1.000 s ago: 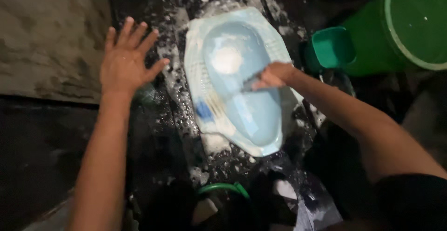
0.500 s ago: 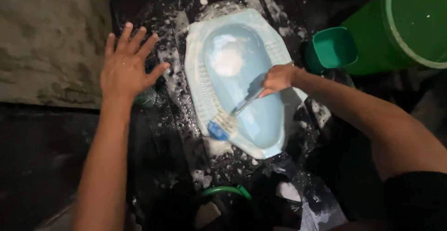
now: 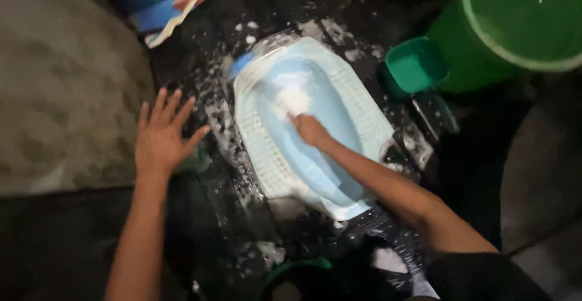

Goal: The person scrubs a light blue squat toilet with a toilet brush, repeatedly applying water from a green scoop and a squeeze bottle. They rinse the bowl and wipe the surface with a cloth.

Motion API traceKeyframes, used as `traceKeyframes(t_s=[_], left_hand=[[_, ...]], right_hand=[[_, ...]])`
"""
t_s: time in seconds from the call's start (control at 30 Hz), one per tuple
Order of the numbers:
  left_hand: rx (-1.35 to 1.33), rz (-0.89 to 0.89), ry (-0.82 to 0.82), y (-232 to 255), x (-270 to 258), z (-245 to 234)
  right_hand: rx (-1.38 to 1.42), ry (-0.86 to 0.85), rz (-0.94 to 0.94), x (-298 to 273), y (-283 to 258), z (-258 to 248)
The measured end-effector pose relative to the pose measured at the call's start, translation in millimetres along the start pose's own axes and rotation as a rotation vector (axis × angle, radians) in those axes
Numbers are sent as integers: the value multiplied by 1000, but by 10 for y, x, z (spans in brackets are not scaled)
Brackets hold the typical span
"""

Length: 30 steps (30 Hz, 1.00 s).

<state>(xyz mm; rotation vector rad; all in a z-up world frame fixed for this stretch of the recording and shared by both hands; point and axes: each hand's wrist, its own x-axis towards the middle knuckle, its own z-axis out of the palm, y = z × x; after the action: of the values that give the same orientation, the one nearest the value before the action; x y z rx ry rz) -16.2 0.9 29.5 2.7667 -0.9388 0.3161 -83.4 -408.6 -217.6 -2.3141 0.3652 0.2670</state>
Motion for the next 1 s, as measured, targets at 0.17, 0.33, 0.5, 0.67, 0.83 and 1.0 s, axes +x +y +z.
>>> traceKeyframes(t_s=[0.17, 0.33, 0.5, 0.67, 0.83, 1.0], left_hand=[[336, 162, -33, 292, 99, 48], [-178, -55, -373, 1134, 133, 1012], [-544, -318, -288, 1651, 452, 2311], [-844, -565, -172, 1885, 592, 2893], [-749, -813, -193, 1898, 813, 2858], [-381, -734, -229, 1917, 1023, 2238]], right_hand=[[462, 155, 168, -322, -255, 421], [615, 37, 213, -331, -277, 311], [1114, -20, 301, -100, -238, 248], [1132, -3, 363, -71, -227, 248], [1424, -257, 331, -347, -491, 437], [580, 305, -277, -1237, -495, -98]])
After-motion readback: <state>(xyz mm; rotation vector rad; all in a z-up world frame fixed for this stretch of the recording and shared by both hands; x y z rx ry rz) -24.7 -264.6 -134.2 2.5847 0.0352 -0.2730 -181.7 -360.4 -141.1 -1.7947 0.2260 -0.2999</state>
